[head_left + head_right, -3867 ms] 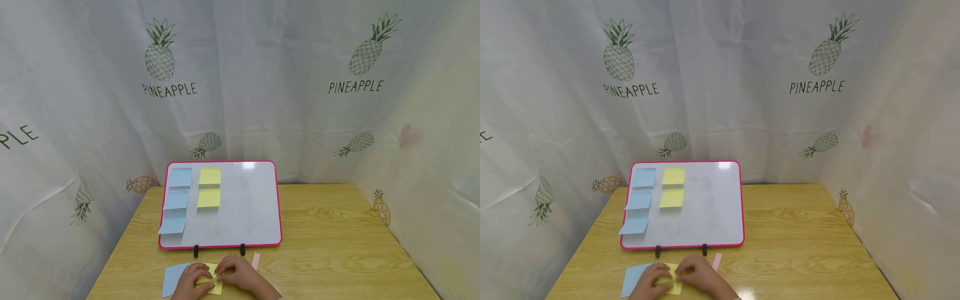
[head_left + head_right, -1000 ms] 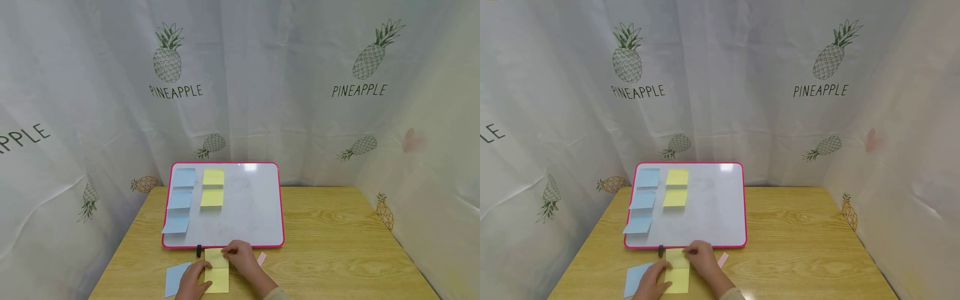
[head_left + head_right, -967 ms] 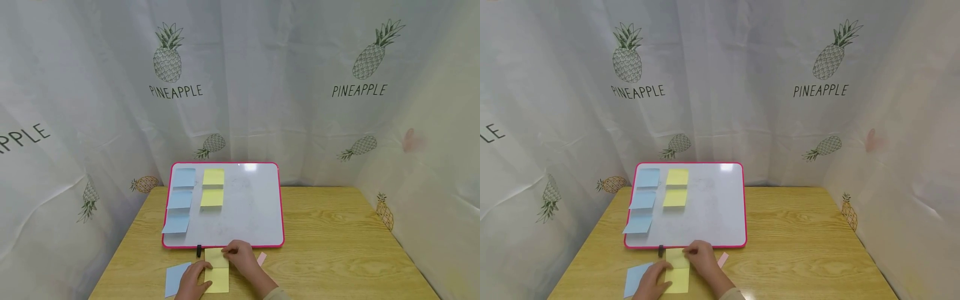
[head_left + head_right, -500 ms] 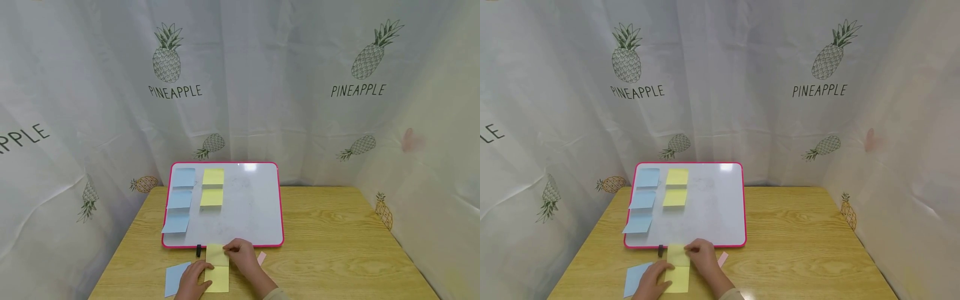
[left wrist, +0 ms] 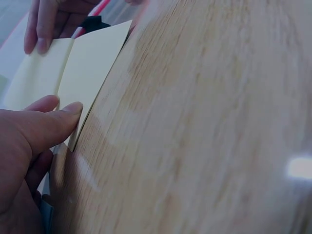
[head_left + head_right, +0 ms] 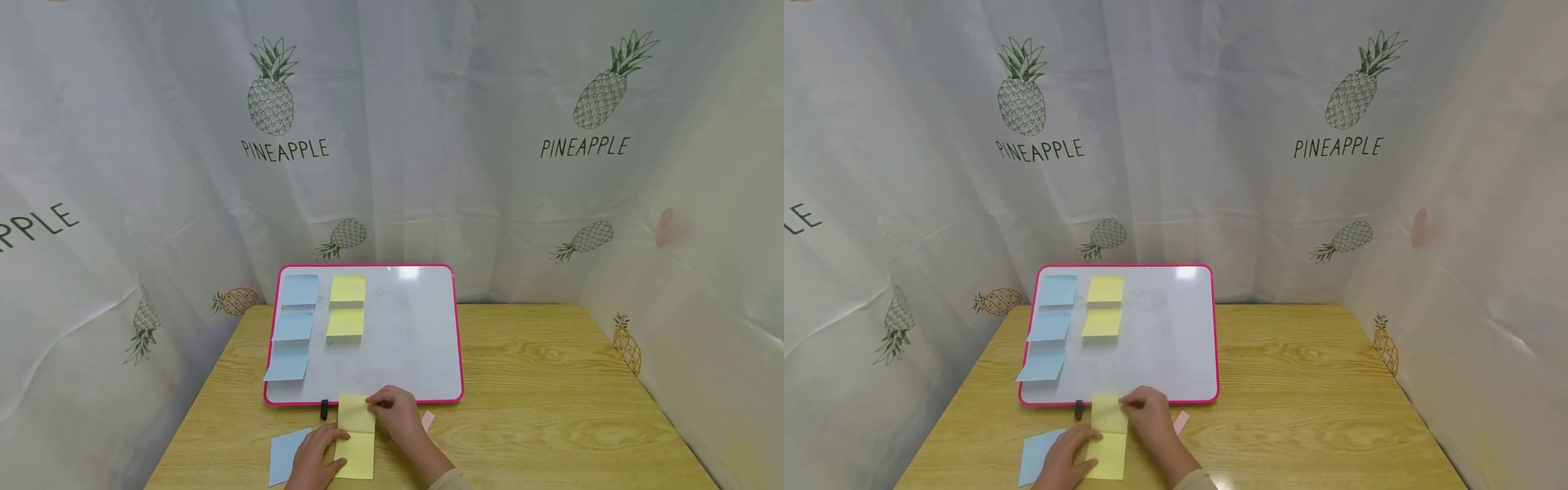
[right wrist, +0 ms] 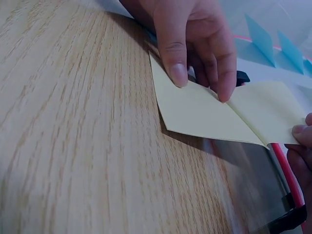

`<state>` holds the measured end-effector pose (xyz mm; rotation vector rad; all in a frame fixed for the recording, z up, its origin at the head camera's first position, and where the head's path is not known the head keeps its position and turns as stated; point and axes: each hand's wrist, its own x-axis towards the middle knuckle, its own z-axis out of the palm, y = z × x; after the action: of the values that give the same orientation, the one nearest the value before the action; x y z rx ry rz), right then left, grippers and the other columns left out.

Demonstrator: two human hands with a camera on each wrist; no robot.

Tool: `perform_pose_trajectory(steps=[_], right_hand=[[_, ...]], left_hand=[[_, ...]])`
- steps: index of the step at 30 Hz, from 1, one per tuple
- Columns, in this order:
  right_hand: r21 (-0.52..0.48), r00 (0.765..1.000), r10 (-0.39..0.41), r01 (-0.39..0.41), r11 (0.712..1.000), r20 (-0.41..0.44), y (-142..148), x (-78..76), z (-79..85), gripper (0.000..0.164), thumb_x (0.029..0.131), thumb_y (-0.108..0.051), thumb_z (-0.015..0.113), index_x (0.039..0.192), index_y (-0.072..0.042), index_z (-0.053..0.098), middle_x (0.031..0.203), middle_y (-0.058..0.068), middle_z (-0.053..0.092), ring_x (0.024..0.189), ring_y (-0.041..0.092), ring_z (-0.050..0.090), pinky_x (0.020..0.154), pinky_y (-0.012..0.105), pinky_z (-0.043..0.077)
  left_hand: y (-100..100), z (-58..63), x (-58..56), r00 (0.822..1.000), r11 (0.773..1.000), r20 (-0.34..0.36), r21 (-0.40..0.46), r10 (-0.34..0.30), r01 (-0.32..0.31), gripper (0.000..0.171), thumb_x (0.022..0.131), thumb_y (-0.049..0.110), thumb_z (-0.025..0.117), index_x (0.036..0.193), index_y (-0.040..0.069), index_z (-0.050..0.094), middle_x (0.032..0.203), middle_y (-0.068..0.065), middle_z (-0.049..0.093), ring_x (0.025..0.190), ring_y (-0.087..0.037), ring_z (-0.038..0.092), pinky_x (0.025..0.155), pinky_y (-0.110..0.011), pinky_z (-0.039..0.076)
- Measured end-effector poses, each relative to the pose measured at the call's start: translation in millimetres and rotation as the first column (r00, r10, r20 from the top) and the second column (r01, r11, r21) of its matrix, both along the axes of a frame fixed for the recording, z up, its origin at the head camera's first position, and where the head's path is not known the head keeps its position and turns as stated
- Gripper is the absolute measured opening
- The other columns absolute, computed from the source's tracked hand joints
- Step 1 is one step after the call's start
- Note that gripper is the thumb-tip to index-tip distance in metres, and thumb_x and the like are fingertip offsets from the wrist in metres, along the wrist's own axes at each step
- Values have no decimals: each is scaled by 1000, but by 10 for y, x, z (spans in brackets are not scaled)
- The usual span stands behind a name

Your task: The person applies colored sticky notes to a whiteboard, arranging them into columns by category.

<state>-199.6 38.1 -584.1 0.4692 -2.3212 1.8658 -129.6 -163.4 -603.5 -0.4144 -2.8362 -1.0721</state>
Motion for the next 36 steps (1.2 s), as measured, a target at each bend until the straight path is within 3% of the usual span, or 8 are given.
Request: perform_pose_trajectory(steps=[5,13,19,24,28,33,36], right_hand=[[-13,1000,-16,16,1000,22,14,-10,25,14,77,8,76,83,-5,77,81,0,70,73,8,63,66,23,54],[-45,997,-37,40,998,73,68,-68,110,14,82,5,74,86,-8,77,84,-1,69,77,10,64,69,24,55],[-55,995,-28,33,998,96,105,-72,172,11,84,2,73,89,-8,76,87,5,69,77,10,63,68,23,54],[-116,991,-5,21,993,137,132,8,382,11,84,3,72,95,-1,73,88,11,66,76,10,61,66,21,53],[-118,992,16,-1,993,123,143,40,532,13,86,4,70,99,4,71,88,15,64,77,14,61,64,23,53],[-99,991,15,-2,995,134,123,-70,430,15,85,-2,74,100,-2,72,89,9,65,78,13,61,64,23,53],[-86,995,1,8,996,104,122,-129,381,16,83,-5,76,99,-4,72,87,4,65,77,11,61,65,23,54]], left_hand=[[9,-11,-10,1000,1000,-11,-1,-4,4,39,72,15,84,107,15,66,122,-15,60,108,-41,54,89,-59,42],[10,-53,-19,995,1000,-101,-24,-15,13,41,70,11,85,107,16,66,120,-8,62,107,-32,56,89,-53,44],[-5,-59,-30,994,999,-102,-30,-27,24,41,70,12,85,106,17,66,120,-8,62,107,-32,56,88,-53,44],[-17,-47,-33,991,997,-117,-59,-59,52,37,71,14,84,104,17,67,119,-9,61,104,-34,56,85,-54,45],[-30,-35,-54,991,990,-101,-124,-83,70,36,72,14,84,103,17,67,120,-9,60,103,-35,55,85,-53,45],[-41,29,-70,991,985,-62,-138,-118,108,37,74,11,82,107,15,66,122,-12,60,107,-38,55,86,-54,46],[-44,87,-77,983,983,-120,-136,-137,120,36,74,9,81,107,14,66,122,-13,61,107,-38,57,86,-53,47]])
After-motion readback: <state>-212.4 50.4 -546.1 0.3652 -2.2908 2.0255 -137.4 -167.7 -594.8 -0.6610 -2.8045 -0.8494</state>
